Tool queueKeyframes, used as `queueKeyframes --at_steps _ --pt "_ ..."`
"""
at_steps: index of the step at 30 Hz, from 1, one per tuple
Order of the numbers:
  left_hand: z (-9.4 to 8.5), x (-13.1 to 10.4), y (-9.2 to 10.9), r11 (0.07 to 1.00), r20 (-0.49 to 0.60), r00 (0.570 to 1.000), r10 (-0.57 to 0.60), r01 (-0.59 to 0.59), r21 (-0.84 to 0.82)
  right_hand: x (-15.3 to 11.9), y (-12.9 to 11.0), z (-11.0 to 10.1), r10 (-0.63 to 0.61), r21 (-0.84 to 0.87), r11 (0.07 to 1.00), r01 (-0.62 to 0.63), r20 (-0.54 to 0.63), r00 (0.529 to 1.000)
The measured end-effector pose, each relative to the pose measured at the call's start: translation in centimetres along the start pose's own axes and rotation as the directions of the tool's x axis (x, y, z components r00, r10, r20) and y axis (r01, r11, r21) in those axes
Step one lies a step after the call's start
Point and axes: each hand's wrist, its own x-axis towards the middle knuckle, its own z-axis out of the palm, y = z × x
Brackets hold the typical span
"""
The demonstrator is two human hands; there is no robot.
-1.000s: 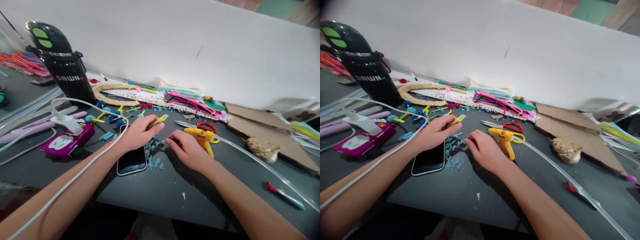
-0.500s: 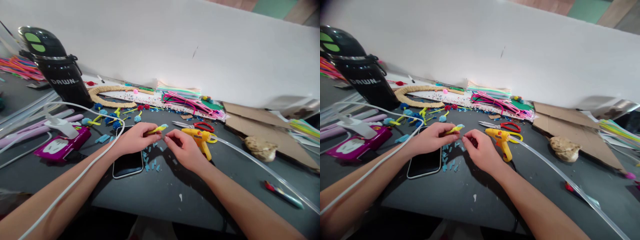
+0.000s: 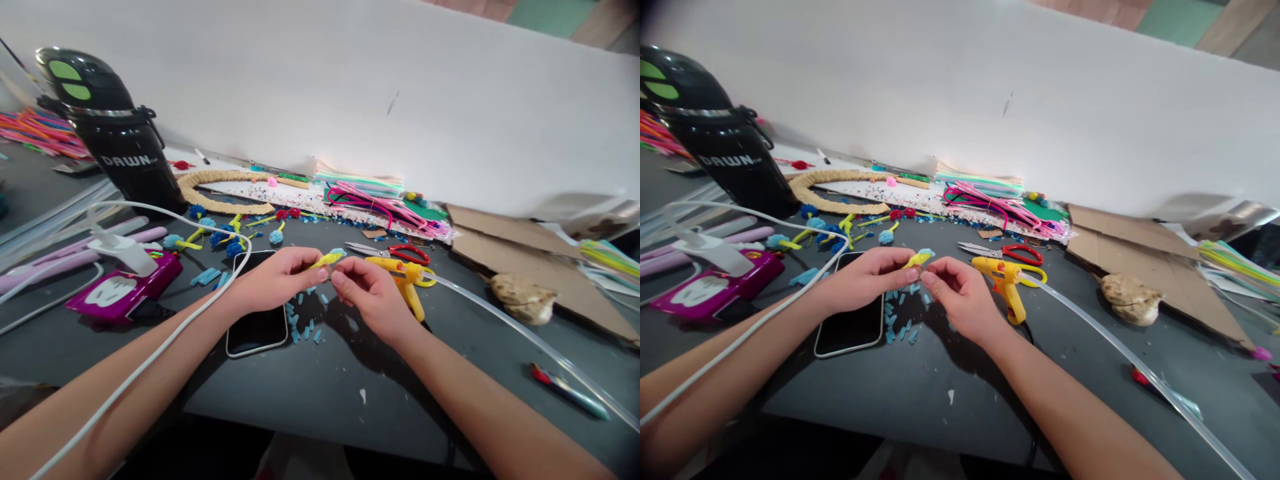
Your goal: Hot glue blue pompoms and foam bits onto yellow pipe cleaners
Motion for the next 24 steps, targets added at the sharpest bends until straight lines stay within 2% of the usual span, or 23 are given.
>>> queueKeyframes --at_steps 4,10,13,16,19,24 --pt "0.0 0.0 0.0 0.997 0.004 1.000 0.015 -0.015 -0.075 0.1 0.1 -0.2 0.016 0.036 0.999 -0.016 0.008 1.000" --pt "-0.1 -0.1 0.2 0.997 -0.089 0.994 -0.059 0.054 -0.061 0.2 -0.3 -0.6 0.041 -0.082 0.995 -0.056 -0.173 0.984" --pt "-0.3 -0.2 0.2 0.993 -0.109 0.990 -0.090 0.081 -0.087 0.2 -0.5 -0.9 0.017 -0.137 0.989 -0.047 -0.211 0.977" --pt "-0.4 -0.2 0.0 0.997 -0.137 0.987 -0.079 0.082 0.010 0.2 -0.7 -1.2 -0.007 -0.160 0.987 -0.025 -0.194 0.981" --pt "-0.4 -0.2 -0.1 0.986 -0.178 0.984 -0.017 0.046 0.162 0.1 -0.9 -1.4 -0.030 -0.206 0.979 -0.004 -0.163 0.986" --pt "0.0 -0.2 -0.1 0.943 -0.201 0.979 0.038 0.032 0.332 0.1 -0.7 -1.2 -0.082 -0.254 0.967 0.029 -0.202 0.976"
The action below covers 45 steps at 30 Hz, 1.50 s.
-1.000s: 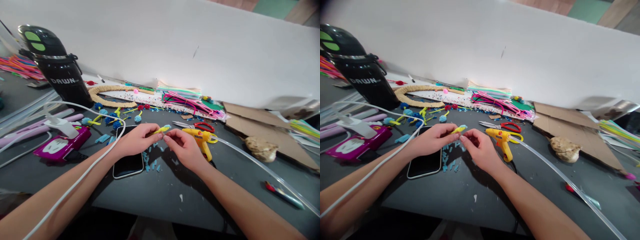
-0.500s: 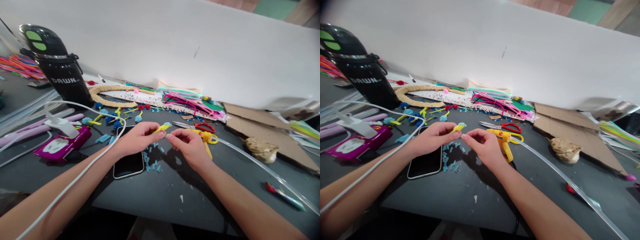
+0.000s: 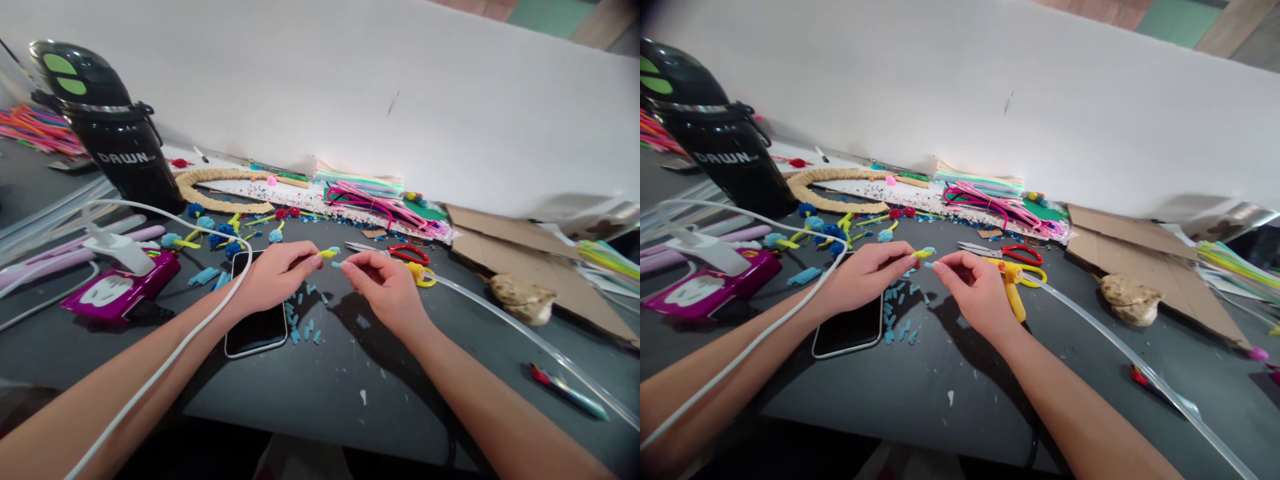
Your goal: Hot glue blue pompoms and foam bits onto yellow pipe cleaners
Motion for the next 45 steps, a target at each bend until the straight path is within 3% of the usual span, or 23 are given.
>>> queueKeyframes --at_steps 18,45 --pt "0.24 0.03 -0.18 0.986 -0.003 0.992 0.125 -0.123 0.113 0.08 -0.17 0.30 0.022 -0.023 0.999 -0.022 -0.020 1.000" --pt "0.21 -0.02 0.30 0.995 0.069 0.995 0.072 -0.077 0.059 -0.32 0.15 0.84 -0.077 -0.101 0.993 0.062 -0.146 0.986"
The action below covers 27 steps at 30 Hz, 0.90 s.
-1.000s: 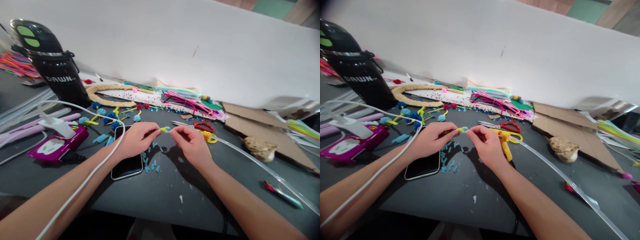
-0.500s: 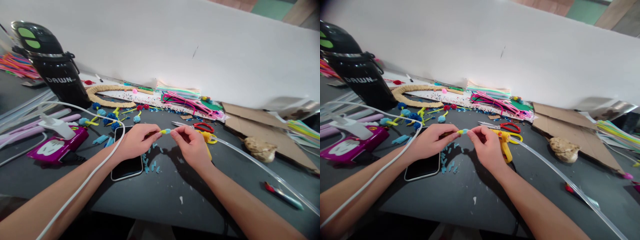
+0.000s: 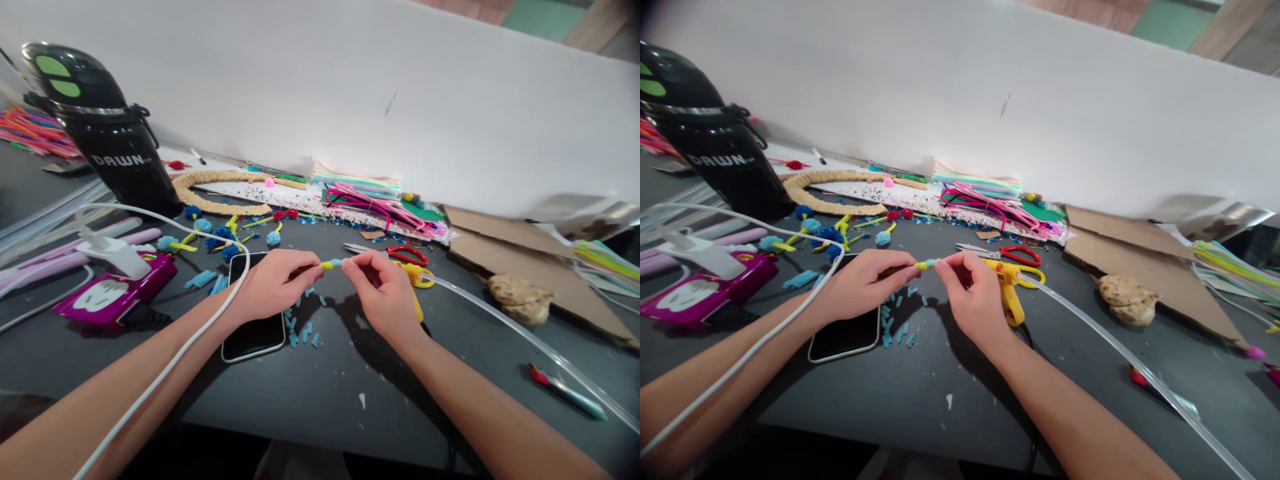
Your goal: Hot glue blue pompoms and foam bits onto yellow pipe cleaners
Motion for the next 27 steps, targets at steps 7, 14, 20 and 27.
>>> queueKeyframes --at_steps 7,14,20,27 --pt "-0.08 0.01 0.02 0.999 -0.014 0.999 0.039 -0.039 -0.002 -0.24 0.20 0.07 -0.009 -0.021 1.000 0.009 0.019 1.000" --pt "0.04 0.01 -0.30 0.996 -0.058 0.995 0.085 -0.083 0.033 -0.01 0.01 -0.12 0.027 -0.035 0.999 -0.026 0.040 0.999" --pt "-0.15 -0.03 -0.55 0.990 -0.079 0.989 0.128 -0.123 0.068 0.19 -0.24 -0.39 0.065 -0.035 0.998 -0.062 0.094 0.993" --pt "-0.28 -0.15 -0.76 0.986 -0.078 0.986 0.147 -0.140 0.088 0.21 -0.20 -0.49 0.074 -0.034 0.997 -0.071 0.117 0.990"
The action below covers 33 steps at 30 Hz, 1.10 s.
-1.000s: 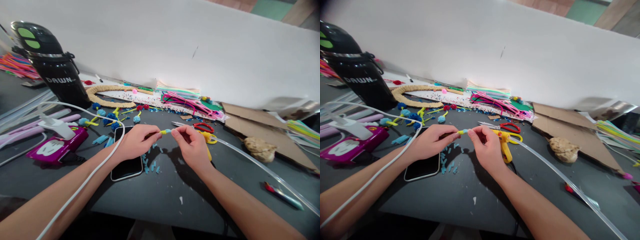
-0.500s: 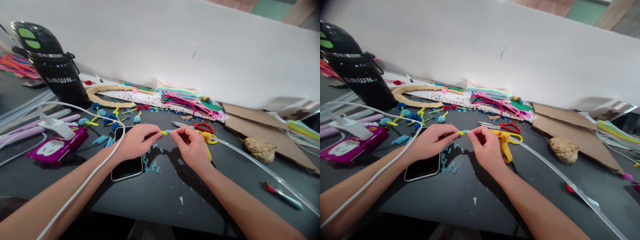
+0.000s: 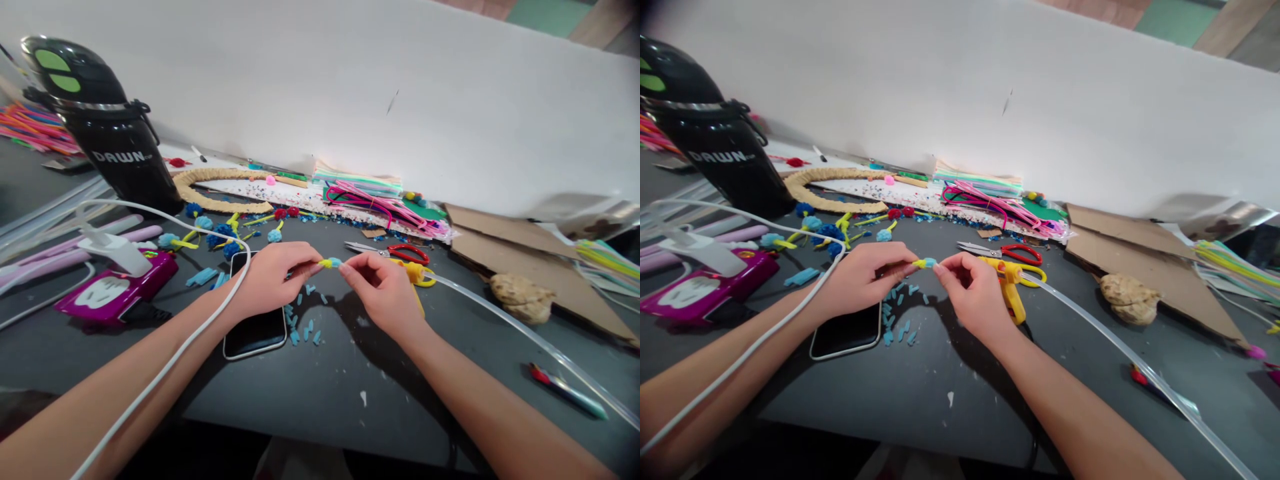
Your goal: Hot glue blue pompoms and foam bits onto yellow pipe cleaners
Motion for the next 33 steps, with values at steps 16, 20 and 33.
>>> queueKeyframes --at_steps 16,20,33 --pt "-0.16 0.01 -0.06 1.000 0.009 1.000 -0.012 0.012 0.005 0.00 -0.33 0.18 0.079 0.136 0.988 -0.075 -0.027 0.997" --pt "-0.15 -0.04 0.03 1.000 -0.003 1.000 -0.017 0.017 -0.006 -0.04 -0.29 0.20 0.085 0.153 0.985 -0.080 -0.023 0.996" --pt "-0.32 0.05 0.23 0.989 0.036 0.991 -0.126 0.128 -0.068 -0.17 -0.04 0.26 0.044 0.142 0.989 -0.043 -0.003 0.999"
